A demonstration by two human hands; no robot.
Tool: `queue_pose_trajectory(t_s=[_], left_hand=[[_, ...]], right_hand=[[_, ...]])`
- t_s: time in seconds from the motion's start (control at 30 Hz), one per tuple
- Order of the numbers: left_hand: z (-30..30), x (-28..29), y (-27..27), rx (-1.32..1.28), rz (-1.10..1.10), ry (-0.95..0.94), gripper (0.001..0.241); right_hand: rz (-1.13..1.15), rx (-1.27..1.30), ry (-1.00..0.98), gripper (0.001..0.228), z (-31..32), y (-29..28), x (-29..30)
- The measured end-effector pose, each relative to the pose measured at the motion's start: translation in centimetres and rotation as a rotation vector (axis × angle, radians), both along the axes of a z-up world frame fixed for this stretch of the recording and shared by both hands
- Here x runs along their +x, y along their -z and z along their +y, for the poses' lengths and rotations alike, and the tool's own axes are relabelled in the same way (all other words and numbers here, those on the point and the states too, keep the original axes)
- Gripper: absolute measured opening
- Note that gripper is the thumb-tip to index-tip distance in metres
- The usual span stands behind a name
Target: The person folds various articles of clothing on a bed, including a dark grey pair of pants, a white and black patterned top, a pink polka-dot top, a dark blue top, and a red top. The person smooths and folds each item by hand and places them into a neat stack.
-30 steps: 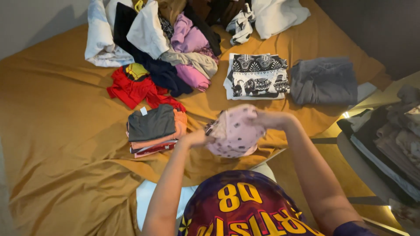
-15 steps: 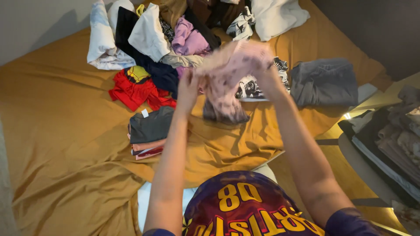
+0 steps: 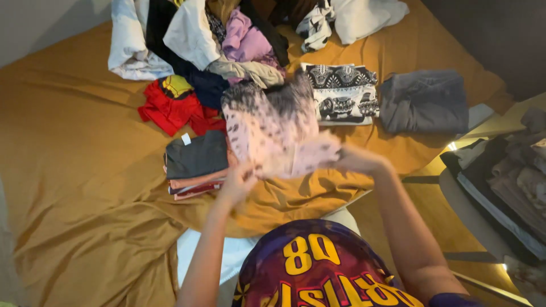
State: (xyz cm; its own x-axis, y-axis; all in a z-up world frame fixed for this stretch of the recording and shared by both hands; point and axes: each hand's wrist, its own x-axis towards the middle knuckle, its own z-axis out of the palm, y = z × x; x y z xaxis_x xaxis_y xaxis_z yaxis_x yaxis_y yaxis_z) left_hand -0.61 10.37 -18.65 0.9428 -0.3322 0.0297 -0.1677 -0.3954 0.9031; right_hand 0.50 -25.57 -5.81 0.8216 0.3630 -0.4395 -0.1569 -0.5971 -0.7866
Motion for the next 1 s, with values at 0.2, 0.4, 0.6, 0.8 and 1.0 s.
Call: queue_pose_trajectory(t_s=[0.2, 0.4, 0.6, 0.8, 1.0], left_hand=[[0.7, -9.3, 20.0, 0.269, 0.126, 0.271, 0.033], [-1.3, -12.7, 17.8, 0.497, 0.502, 0.357, 0.044], [-4.4, -10.3, 18.7, 0.266, -0.533, 0.356, 0.079], [-10.3, -8.5, 7.5, 0.243, 0.404, 0.448, 0.109], [-13.9, -9.5, 6.1, 0.350, 0.420, 0.391, 0.054]], right_hand=[[0.076, 0.180, -0.382, 0.049, -0.1, 16.8, -3.7], [0.287, -0.349, -0.559, 0.056, 1.1, 23.1, -7.6], [0.184, -0.233, -0.629, 0.061, 2.0, 25.5, -8.5], [0.359, 0.023, -0.538, 0.047, 3.0, 17.1, -5.8], [0.221, -0.132, 0.353, 0.033, 4.8, 15.4, 1.7]])
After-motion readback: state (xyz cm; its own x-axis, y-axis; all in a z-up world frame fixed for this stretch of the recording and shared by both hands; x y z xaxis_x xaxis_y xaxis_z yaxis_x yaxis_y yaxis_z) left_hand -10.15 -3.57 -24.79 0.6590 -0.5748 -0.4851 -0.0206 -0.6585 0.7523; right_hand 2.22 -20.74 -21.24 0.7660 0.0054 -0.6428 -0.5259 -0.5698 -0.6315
